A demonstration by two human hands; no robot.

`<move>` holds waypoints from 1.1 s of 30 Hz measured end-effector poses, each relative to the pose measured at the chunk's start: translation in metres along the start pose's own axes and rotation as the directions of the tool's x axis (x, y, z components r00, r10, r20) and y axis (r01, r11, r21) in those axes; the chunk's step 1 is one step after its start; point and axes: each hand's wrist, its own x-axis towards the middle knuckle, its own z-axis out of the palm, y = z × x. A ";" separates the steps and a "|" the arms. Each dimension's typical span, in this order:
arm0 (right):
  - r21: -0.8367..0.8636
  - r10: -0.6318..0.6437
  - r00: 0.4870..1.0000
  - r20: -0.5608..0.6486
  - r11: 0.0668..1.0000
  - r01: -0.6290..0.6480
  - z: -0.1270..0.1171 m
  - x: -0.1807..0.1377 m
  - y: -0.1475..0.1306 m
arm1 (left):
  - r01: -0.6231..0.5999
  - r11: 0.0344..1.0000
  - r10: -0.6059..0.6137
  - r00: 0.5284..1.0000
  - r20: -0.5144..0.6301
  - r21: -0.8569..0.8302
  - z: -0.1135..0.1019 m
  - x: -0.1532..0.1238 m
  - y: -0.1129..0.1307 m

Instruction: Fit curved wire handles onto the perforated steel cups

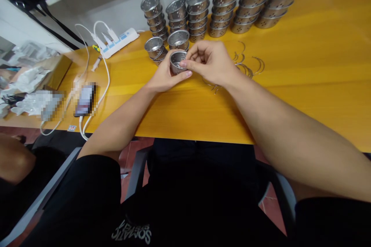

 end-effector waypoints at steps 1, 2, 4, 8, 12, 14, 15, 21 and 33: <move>-0.029 -0.028 0.999 -0.034 0.999 0.027 -0.001 -0.001 0.001 | 0.005 1.000 -0.005 1.000 -0.014 -0.006 0.000 0.001 0.002; -0.064 -0.052 0.996 -0.067 0.997 0.047 -0.001 -0.001 0.002 | 0.012 1.000 -0.012 1.000 -0.022 -0.012 -0.001 0.002 0.004; -0.153 -0.094 0.990 -0.108 0.985 0.077 -0.003 -0.002 0.002 | 0.028 0.999 -0.028 0.999 -0.023 -0.023 -0.003 0.004 0.010; -0.315 -0.209 0.975 -0.068 0.932 0.178 -0.007 -0.002 0.000 | 0.050 0.998 -0.052 0.998 -0.047 -0.034 -0.008 0.006 0.023; -0.268 -0.215 0.976 -0.038 0.943 0.197 -0.007 -0.002 0.000 | 0.064 0.998 -0.065 0.995 -0.069 -0.005 -0.009 0.006 0.024; -0.241 -0.200 0.980 -0.008 0.951 0.192 -0.006 -0.002 0.001 | 0.058 0.998 -0.057 0.996 -0.061 0.012 -0.007 0.006 0.021; -0.232 -0.197 0.980 0.010 0.953 0.194 -0.005 -0.003 0.001 | 0.052 0.999 -0.050 0.997 -0.060 0.017 -0.006 0.006 0.019; -0.219 -0.190 0.975 0.115 0.952 0.212 0.002 -0.005 0.000 | 0.002 1.000 0.000 0.996 -0.086 0.026 -0.005 0.004 0.006; -0.280 -0.189 0.972 0.139 0.934 0.221 0.000 -0.006 0.001 | -0.028 0.999 0.030 0.998 -0.061 0.036 -0.003 0.007 0.011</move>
